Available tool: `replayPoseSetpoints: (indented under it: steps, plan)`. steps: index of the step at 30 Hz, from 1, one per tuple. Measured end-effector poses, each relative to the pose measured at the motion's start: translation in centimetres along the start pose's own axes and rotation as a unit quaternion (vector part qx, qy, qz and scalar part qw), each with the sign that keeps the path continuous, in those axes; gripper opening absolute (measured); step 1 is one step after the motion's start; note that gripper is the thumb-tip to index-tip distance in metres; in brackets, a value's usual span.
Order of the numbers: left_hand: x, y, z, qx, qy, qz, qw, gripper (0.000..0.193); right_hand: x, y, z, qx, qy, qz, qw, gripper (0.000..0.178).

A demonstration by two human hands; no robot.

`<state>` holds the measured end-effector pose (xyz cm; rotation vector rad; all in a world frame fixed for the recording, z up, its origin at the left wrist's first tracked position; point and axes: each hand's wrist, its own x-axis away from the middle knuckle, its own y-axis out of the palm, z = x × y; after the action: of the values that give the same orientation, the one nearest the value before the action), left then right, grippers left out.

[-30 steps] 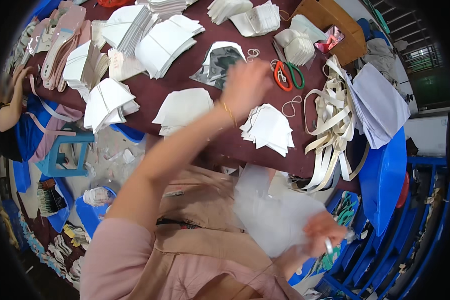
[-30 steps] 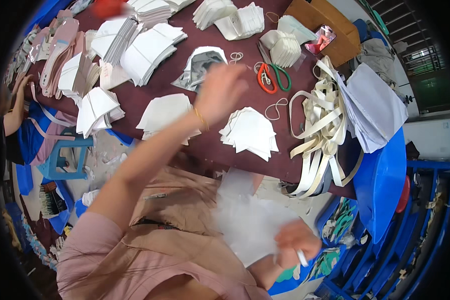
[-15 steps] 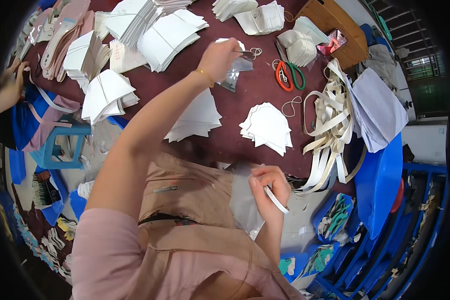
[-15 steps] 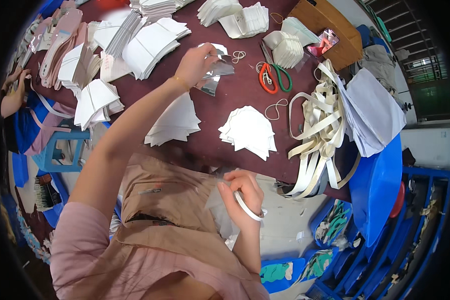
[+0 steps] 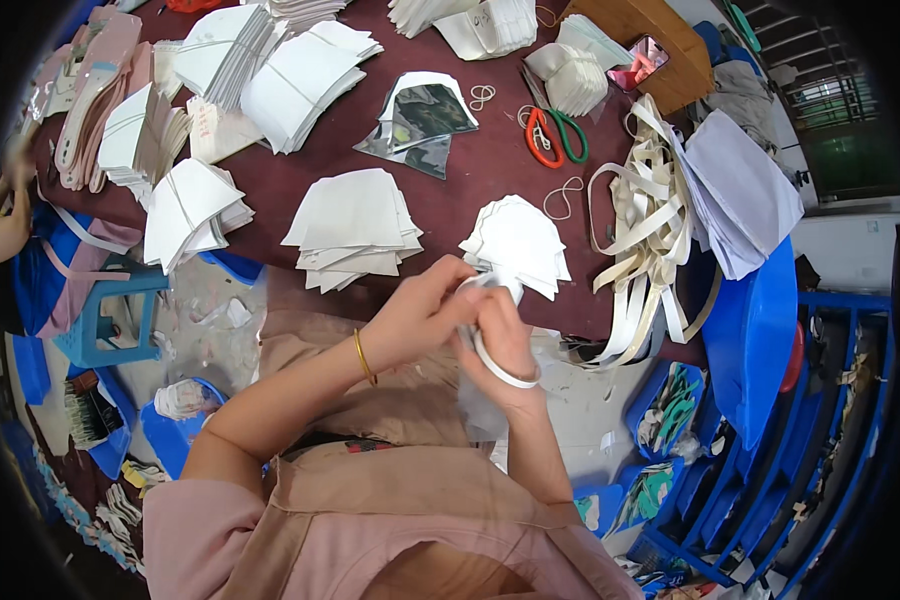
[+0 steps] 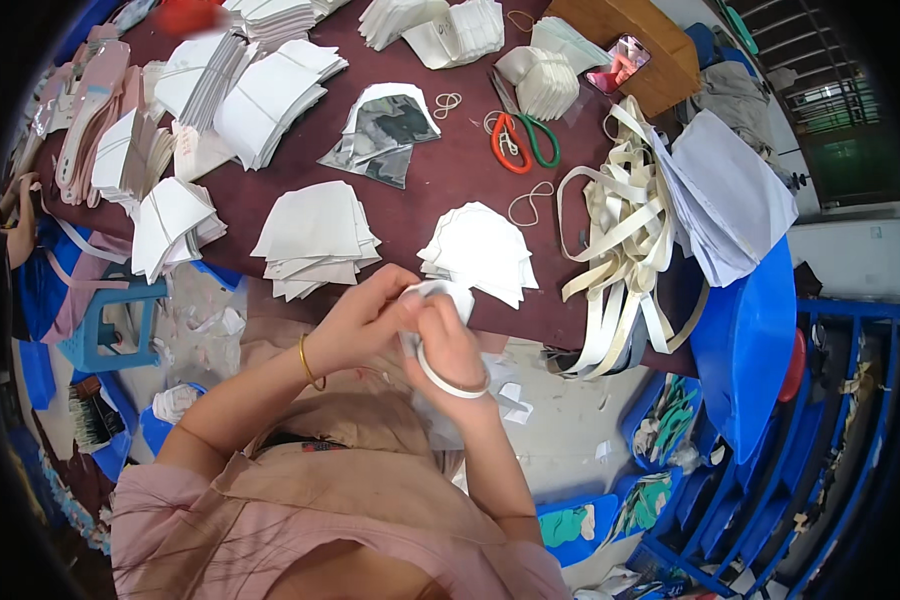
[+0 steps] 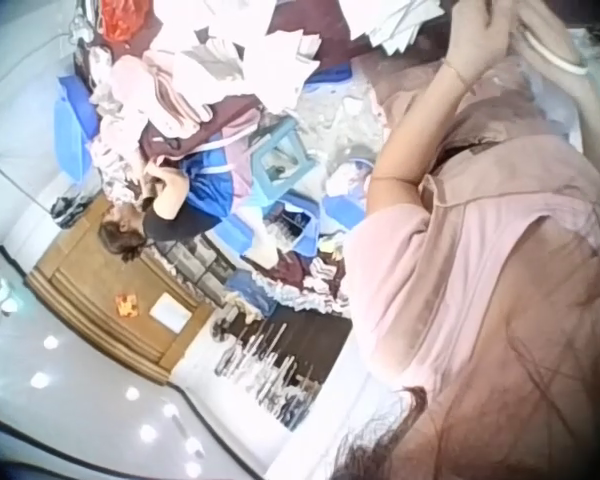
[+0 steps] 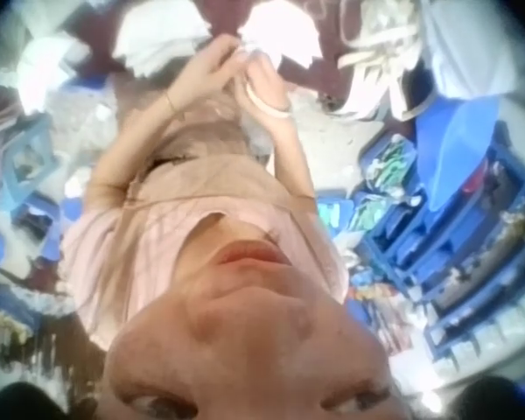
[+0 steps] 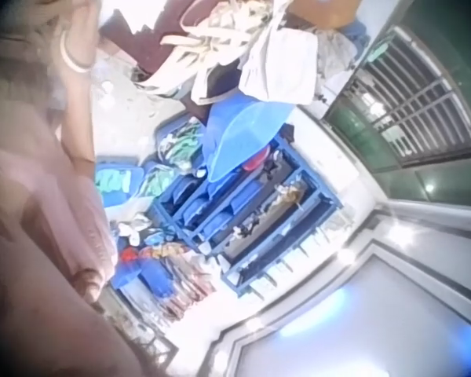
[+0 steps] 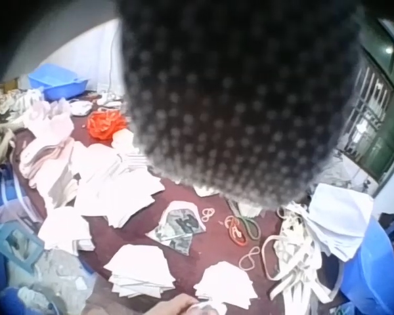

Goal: Assemble shoe components by attaching decorative holographic pieces to shoe liners.

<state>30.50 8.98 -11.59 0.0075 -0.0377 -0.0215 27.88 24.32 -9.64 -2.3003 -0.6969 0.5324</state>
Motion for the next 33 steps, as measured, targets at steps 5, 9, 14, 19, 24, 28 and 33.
replayPoseSetpoints:
  steps: [5,9,14,19,24,28,33]
  plan:
    - [0.2,-1.0,0.6,-0.027,-0.002,-0.004,1.000,0.024,0.9,-1.3,-1.0,-0.130,0.053,0.086,0.986,0.026]
    - [0.2,0.2,0.8,-0.073,0.013,-0.038,0.997,0.023,0.6,-1.0,-0.7,-0.070,0.040,0.144,0.986,0.021]
    - [-0.4,0.3,0.5,-0.116,0.095,-0.114,0.982,0.018,0.1,-2.2,-0.8,0.063,0.080,0.218,0.971,0.017]
    - [-2.1,1.4,-0.2,0.350,-0.132,-0.007,0.927,0.023,0.6,-2.6,-0.3,0.105,-0.067,0.157,0.980,0.011]
    - [-5.0,1.4,-0.1,0.211,-0.085,0.001,0.974,0.023,2.3,-5.3,-1.9,0.053,-0.141,0.203,0.968,0.015]
    - [-10.4,3.3,-2.8,0.139,-0.044,0.089,0.985,0.024,7.7,-12.2,-3.5,-0.229,-0.151,0.340,0.900,0.034]
    - [-14.0,-0.5,-2.3,-0.318,0.322,0.239,0.859,0.028,11.5,-13.4,-0.1,-0.116,-0.099,0.355,0.923,0.037]
